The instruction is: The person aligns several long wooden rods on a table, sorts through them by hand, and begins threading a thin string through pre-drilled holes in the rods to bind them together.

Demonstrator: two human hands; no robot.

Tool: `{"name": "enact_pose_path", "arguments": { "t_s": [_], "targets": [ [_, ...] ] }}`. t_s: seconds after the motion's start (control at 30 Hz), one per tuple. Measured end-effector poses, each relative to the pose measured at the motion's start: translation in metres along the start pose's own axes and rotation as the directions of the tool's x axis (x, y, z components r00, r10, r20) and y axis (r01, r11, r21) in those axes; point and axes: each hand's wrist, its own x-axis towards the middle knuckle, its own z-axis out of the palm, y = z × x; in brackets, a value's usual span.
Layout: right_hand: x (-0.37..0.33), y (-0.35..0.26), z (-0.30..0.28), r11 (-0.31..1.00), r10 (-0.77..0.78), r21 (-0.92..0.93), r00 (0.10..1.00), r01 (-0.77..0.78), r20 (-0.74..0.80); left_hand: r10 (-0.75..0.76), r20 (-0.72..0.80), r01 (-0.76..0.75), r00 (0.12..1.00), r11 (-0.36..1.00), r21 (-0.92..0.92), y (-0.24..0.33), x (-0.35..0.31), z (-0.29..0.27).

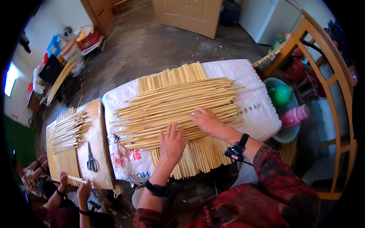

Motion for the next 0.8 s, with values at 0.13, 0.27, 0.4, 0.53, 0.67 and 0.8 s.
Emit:
{"name": "enact_pose_path", "arguments": {
  "t_s": [0.13,0.27,0.4,0.53,0.67,0.8],
  "targets": [
    [0.008,-0.001,-0.015,0.999,0.010,0.031,0.999,-0.009,-0.044,-0.015,0.046,0.015,0.999,1.000,0.000,-0.001,0.000,0.005],
    [0.033,0.019,-0.018,0.998,0.052,-0.036,0.989,-0.057,-0.140,0.004,0.086,-0.005,0.996,1.000,0.011,0.002,-0.003,0.002],
    [0.063,0.040,-0.013,0.978,0.106,-0.166,0.985,-0.128,-0.136,0.025,0.100,-0.029,0.995,0.999,0.043,0.004,-0.006,0.008],
    [0.069,0.037,-0.006,0.964,0.120,-0.223,0.986,-0.144,-0.115,0.035,0.115,-0.041,0.993,0.998,0.049,0.007,-0.010,0.006],
    [0.070,0.031,-0.001,0.964,0.083,-0.239,0.985,-0.118,-0.150,0.054,0.089,-0.058,0.995,0.998,0.036,0.002,-0.015,0.012],
    [0.070,0.031,-0.001,0.973,0.059,-0.216,0.989,-0.087,-0.132,0.048,0.108,-0.053,0.993,0.998,0.046,0.003,-0.016,0.021]
  ]
}}
